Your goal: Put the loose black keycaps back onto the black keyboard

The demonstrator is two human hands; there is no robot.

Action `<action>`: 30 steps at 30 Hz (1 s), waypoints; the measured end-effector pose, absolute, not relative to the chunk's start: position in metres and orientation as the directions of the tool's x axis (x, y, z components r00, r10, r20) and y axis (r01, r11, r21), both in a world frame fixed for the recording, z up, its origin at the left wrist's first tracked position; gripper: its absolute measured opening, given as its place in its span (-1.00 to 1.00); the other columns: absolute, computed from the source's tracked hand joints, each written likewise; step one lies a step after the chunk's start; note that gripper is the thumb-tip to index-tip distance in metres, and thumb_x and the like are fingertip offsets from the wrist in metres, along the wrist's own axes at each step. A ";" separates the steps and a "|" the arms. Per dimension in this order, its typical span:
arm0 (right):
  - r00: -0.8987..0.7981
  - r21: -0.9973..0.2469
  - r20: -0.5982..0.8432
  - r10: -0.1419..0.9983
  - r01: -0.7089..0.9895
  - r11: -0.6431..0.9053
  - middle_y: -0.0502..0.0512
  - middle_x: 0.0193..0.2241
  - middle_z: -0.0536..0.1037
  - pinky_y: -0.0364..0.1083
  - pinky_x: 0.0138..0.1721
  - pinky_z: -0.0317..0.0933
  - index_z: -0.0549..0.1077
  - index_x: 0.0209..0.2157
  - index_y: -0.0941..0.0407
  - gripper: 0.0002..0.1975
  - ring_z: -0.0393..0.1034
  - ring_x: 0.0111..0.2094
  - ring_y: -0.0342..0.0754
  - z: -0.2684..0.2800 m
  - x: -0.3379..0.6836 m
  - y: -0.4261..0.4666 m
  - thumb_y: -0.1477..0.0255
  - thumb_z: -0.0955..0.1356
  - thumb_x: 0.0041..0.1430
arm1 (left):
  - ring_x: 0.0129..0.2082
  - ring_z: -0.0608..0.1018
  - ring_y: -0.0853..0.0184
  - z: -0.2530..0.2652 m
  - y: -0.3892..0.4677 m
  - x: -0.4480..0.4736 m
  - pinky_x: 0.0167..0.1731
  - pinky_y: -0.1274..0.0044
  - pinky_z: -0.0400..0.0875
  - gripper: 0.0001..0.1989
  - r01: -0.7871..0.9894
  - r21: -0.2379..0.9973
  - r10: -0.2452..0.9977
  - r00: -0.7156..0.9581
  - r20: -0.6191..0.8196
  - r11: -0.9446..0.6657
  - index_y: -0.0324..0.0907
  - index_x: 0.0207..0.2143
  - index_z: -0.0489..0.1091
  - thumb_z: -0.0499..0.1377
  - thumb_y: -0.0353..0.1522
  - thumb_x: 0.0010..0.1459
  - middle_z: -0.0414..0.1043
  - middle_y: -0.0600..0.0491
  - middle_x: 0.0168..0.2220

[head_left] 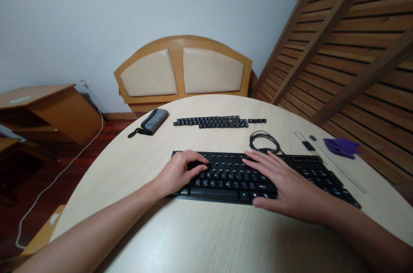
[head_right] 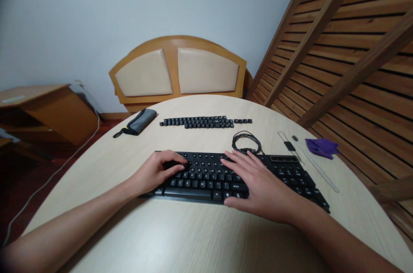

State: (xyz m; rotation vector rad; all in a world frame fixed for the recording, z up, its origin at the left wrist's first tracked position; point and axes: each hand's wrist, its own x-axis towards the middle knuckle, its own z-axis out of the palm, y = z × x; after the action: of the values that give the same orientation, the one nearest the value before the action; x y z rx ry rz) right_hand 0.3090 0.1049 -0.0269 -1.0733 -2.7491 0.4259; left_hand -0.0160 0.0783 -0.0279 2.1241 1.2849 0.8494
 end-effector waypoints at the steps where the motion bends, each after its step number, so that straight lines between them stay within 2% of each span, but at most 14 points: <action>1: -0.729 -0.317 0.043 0.683 0.638 0.701 0.21 0.39 0.08 0.42 0.33 -0.24 0.18 0.35 0.03 -0.12 -0.08 0.38 0.34 -0.027 0.309 0.105 -0.08 0.38 0.10 | -0.15 0.59 0.26 -0.027 0.078 -0.016 -0.07 0.39 0.46 -0.86 0.574 0.694 0.894 0.369 0.256 -0.435 -0.11 -0.16 0.56 0.22 -0.33 0.27 0.60 0.02 -0.17; 6: -0.730 -0.313 0.046 0.682 0.637 0.704 0.22 0.38 0.09 0.42 0.33 -0.23 0.18 0.34 0.03 -0.12 -0.07 0.37 0.33 -0.027 0.309 0.105 -0.09 0.38 0.09 | -0.13 0.58 0.28 -0.026 0.078 -0.015 -0.03 0.40 0.45 -0.86 0.553 0.672 0.861 0.422 0.283 -0.492 -0.11 -0.15 0.55 0.20 -0.35 0.29 0.60 0.03 -0.14; 12: -0.734 -0.326 0.068 0.675 0.623 0.711 0.22 0.38 0.09 0.43 0.33 -0.24 0.17 0.35 0.02 -0.12 -0.06 0.37 0.33 -0.029 0.310 0.105 -0.07 0.39 0.10 | -0.16 0.59 0.26 -0.026 0.077 -0.015 -0.07 0.40 0.45 -0.87 0.614 0.648 0.889 0.371 0.269 -0.452 -0.12 -0.15 0.53 0.25 -0.33 0.25 0.60 0.03 -0.17; 21: -0.733 -0.331 0.063 0.677 0.625 0.707 0.23 0.38 0.11 0.43 0.32 -0.23 0.19 0.34 0.02 -0.13 -0.06 0.37 0.34 -0.026 0.309 0.105 -0.07 0.39 0.10 | -0.15 0.59 0.29 -0.028 0.078 -0.016 -0.07 0.42 0.46 -0.87 0.566 0.630 0.842 0.434 0.320 -0.531 -0.10 -0.18 0.56 0.23 -0.31 0.29 0.61 0.04 -0.18; 30: -0.726 -0.308 0.037 0.687 0.645 0.699 0.24 0.37 0.11 0.43 0.32 -0.21 0.19 0.34 0.05 -0.11 -0.06 0.37 0.34 -0.025 0.307 0.104 -0.10 0.37 0.10 | -0.17 0.57 0.26 -0.026 0.076 -0.014 -0.11 0.40 0.45 -0.83 0.621 0.530 0.815 0.472 0.336 -0.577 -0.14 -0.16 0.54 0.17 -0.29 0.34 0.59 0.01 -0.20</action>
State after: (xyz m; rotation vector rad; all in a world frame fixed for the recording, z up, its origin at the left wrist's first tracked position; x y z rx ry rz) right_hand 0.3075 0.1041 -0.0247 -1.0874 -2.7566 0.4150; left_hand -0.0143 0.0760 -0.0256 2.3888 1.2135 0.8125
